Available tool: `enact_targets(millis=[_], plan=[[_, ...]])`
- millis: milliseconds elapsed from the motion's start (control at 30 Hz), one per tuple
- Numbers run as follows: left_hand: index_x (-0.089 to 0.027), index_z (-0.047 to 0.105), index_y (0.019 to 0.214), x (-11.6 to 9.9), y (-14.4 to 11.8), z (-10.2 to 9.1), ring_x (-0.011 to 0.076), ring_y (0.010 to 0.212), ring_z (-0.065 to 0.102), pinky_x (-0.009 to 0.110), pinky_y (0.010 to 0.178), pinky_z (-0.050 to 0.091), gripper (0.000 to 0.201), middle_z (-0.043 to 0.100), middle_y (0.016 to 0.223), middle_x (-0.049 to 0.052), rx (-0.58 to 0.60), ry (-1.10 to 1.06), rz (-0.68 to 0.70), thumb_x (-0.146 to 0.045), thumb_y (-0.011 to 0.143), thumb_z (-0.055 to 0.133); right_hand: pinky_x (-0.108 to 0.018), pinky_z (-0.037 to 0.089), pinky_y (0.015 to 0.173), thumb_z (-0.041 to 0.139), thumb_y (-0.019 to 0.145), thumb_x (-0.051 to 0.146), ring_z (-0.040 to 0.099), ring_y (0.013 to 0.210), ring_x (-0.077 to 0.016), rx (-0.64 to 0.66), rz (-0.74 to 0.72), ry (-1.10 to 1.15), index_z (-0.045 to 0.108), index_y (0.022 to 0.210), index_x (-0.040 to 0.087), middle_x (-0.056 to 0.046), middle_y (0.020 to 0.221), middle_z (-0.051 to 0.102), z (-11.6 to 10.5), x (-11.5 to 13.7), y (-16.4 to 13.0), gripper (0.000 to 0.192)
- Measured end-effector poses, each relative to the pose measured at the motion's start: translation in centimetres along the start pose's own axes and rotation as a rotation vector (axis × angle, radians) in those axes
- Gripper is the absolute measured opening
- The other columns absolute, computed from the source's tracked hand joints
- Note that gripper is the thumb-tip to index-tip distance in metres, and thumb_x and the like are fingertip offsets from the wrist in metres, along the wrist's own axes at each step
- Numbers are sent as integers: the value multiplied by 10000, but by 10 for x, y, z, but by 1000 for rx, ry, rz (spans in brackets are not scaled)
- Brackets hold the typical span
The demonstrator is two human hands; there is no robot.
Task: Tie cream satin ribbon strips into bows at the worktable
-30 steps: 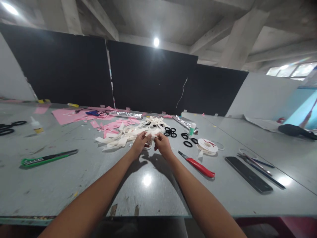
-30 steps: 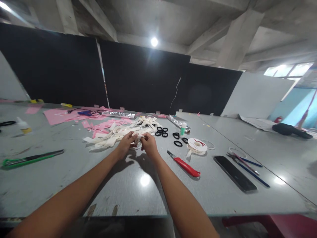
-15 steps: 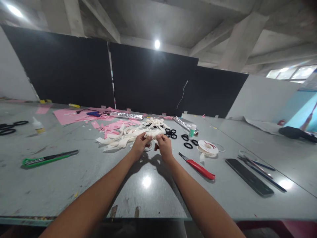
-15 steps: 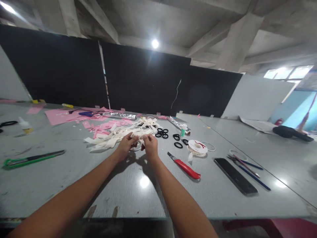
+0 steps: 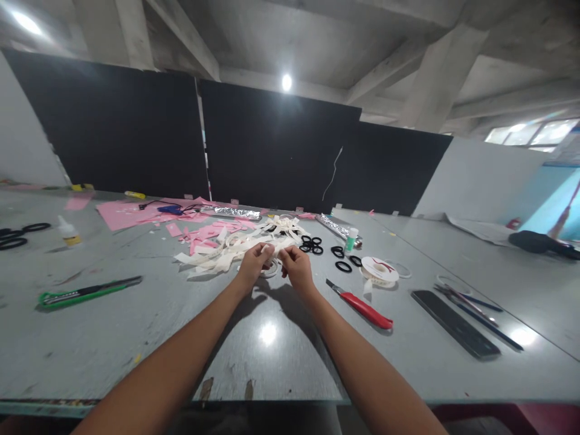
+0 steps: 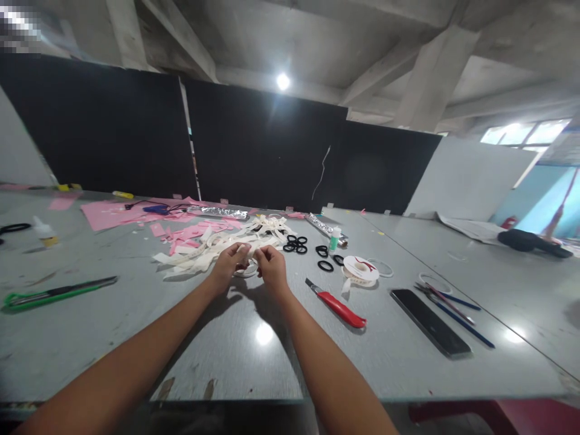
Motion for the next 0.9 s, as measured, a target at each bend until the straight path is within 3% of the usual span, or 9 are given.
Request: enact_targets(millis=[267, 433, 533, 667, 800, 900], plan=[[-151, 590, 716, 4, 3, -1, 84, 510, 450, 207, 514, 408, 401, 487, 572, -40, -4, 36, 8, -509, 612, 738, -185, 351, 281, 633, 708, 455, 368, 315, -40, -112, 122, 174, 533, 805, 182, 86, 529, 481, -9, -14, 6, 306], [-161, 550, 715, -1, 3, 2, 85, 501, 437, 204, 495, 400, 407, 464, 573, -38, 46, 5, 49, -563, 728, 612, -197, 376, 284, 657, 693, 462, 378, 326, -50, 4, 142, 151, 587, 854, 162, 75, 519, 501, -2, -15, 7, 347], [-173, 504, 694, -9, 1, -2, 80, 455, 402, 194, 442, 333, 382, 423, 533, -50, -14, 109, 136, -541, 778, 568, -187, 348, 271, 637, 714, 468, 361, 304, -45, -9, 99, 99, 556, 729, 167, 83, 475, 463, -2, -13, 5, 313], [-193, 439, 688, -18, -3, -3, 75, 425, 374, 190, 424, 285, 354, 385, 502, -66, -97, 169, 235, -505, 806, 557, -169, 292, 247, 598, 747, 486, 349, 273, -41, -96, 78, 131, 484, 710, 195, 98, 454, 437, -2, -9, 0, 315], [-205, 414, 716, -17, -4, -3, 75, 414, 357, 187, 419, 264, 355, 390, 477, -72, -141, 96, 223, -523, 813, 537, -174, 319, 259, 585, 746, 506, 329, 273, -45, -190, 120, 278, 433, 735, 215, 114, 428, 407, -3, -9, -2, 329], [-208, 400, 712, -17, -3, -6, 72, 412, 359, 183, 424, 270, 374, 396, 470, -75, -151, 45, 211, -539, 794, 554, -180, 344, 283, 579, 745, 530, 300, 267, -48, -188, 139, 324, 407, 742, 226, 137, 379, 337, -4, -10, -2, 350]])
Point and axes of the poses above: each hand's wrist, its own y-axis towards the middle knuckle, its own z-axis out of the palm, x = y × z, the point moved 7 cm from there along y, towards the middle knuckle
